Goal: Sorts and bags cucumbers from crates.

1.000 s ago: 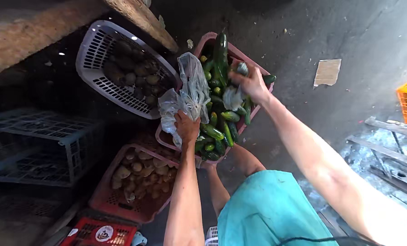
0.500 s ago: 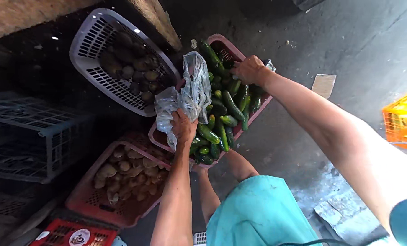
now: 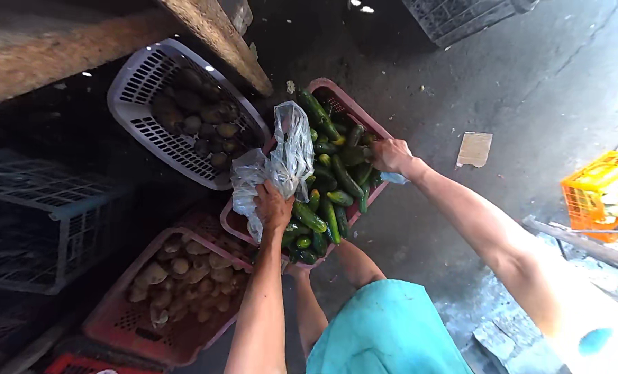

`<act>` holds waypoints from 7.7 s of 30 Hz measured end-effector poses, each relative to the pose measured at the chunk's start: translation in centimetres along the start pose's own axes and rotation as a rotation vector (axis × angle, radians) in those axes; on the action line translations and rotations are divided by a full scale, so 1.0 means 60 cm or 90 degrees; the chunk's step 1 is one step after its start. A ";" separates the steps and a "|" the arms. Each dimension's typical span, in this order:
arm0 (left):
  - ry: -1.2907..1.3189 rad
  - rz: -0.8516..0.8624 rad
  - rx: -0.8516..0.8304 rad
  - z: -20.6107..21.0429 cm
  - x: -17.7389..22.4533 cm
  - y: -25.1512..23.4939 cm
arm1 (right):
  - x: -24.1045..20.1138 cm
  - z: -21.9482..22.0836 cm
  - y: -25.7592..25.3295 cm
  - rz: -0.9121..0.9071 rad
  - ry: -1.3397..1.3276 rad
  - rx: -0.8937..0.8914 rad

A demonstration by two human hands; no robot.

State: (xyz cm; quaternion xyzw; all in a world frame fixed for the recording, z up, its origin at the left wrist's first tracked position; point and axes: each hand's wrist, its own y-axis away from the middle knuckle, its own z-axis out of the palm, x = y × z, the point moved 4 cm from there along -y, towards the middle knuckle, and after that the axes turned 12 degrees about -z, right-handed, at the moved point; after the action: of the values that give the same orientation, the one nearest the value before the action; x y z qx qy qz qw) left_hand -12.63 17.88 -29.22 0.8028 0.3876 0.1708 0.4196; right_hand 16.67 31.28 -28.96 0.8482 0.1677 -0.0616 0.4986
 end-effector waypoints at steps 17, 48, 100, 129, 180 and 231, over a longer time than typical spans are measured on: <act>0.021 0.011 0.009 -0.007 0.005 0.000 | 0.111 -0.185 0.218 -0.212 -1.148 0.521; 0.019 0.012 0.035 0.004 -0.004 -0.012 | 0.090 -0.082 0.055 0.058 -0.819 0.162; 0.656 -0.061 0.060 -0.048 -0.144 0.041 | -0.318 0.079 0.013 -0.185 -0.045 0.157; 0.099 0.184 -0.162 -0.073 0.029 -0.051 | -0.166 0.119 0.129 -0.112 -0.306 0.452; 0.903 -0.209 0.248 0.097 -0.280 0.072 | -0.100 0.278 0.179 0.118 -0.392 0.207; 0.654 -0.176 -0.021 0.160 -0.186 0.198 | -0.042 0.219 0.107 -0.019 -0.292 0.596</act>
State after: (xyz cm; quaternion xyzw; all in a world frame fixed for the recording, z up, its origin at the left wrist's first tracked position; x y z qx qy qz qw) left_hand -8.36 0.01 -24.70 0.5506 0.6427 0.4909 0.2070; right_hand 17.39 16.47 -29.47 0.9426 0.0206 -0.3210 0.0893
